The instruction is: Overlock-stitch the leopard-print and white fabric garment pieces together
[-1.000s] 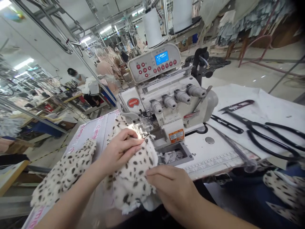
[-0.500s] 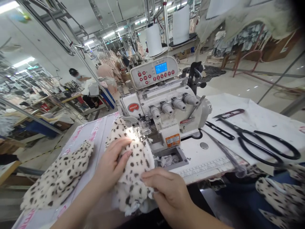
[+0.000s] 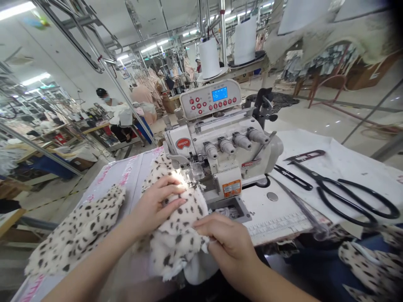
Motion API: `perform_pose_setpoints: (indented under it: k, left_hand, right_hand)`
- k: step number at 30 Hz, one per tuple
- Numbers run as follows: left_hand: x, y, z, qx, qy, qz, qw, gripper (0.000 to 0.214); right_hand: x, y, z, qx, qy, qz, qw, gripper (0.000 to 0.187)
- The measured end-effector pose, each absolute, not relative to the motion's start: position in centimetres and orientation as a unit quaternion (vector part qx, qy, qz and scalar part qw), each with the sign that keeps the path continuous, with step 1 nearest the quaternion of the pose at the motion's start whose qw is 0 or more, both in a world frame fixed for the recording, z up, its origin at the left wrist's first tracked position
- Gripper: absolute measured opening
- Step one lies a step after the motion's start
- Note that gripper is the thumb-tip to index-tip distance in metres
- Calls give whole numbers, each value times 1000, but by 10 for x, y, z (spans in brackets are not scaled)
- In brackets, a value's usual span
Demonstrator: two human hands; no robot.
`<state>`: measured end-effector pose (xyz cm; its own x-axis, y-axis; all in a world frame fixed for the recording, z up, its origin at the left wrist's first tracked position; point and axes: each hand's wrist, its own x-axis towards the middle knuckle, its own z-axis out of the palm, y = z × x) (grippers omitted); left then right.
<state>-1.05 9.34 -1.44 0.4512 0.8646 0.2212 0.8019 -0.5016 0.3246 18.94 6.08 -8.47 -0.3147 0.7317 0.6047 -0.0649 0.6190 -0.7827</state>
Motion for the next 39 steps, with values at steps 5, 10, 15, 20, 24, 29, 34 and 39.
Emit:
perform_pose_setpoints:
  k: [5,10,15,20,24,29,34,39]
  left_hand:
    - [-19,110,-9,861,472,163,94,17]
    - [-25,115,-10,869,461,153,95,19]
    - [-23,113,-10,867,464,153,99,19]
    - [-27,122,-7,864,471,148,102,20]
    - [-13,104,-3,861,484,143,61,27]
    - [19,53,-12,866,483,123,-46,43]
    - [18,45,-20,862,476,158,-80,24]
    - [22,60,-18,813,540,210,-57,21]
  right_hand:
    - [184,71,-85,-243,-714,367,544,34]
    - [181,72,-86,-242,-714,370,543,35]
    - [182,70,-89,-242,-711,368,548,36]
    - [179,74,-91,-249,-698,381,552,38]
    - [176,77,-94,-254,-684,391,561,40]
    - [176,69,-101,-265,-630,430,590,35]
    - [180,60,-104,-284,-489,621,543,29]
    - [179,65,-100,-278,-444,703,481,34]
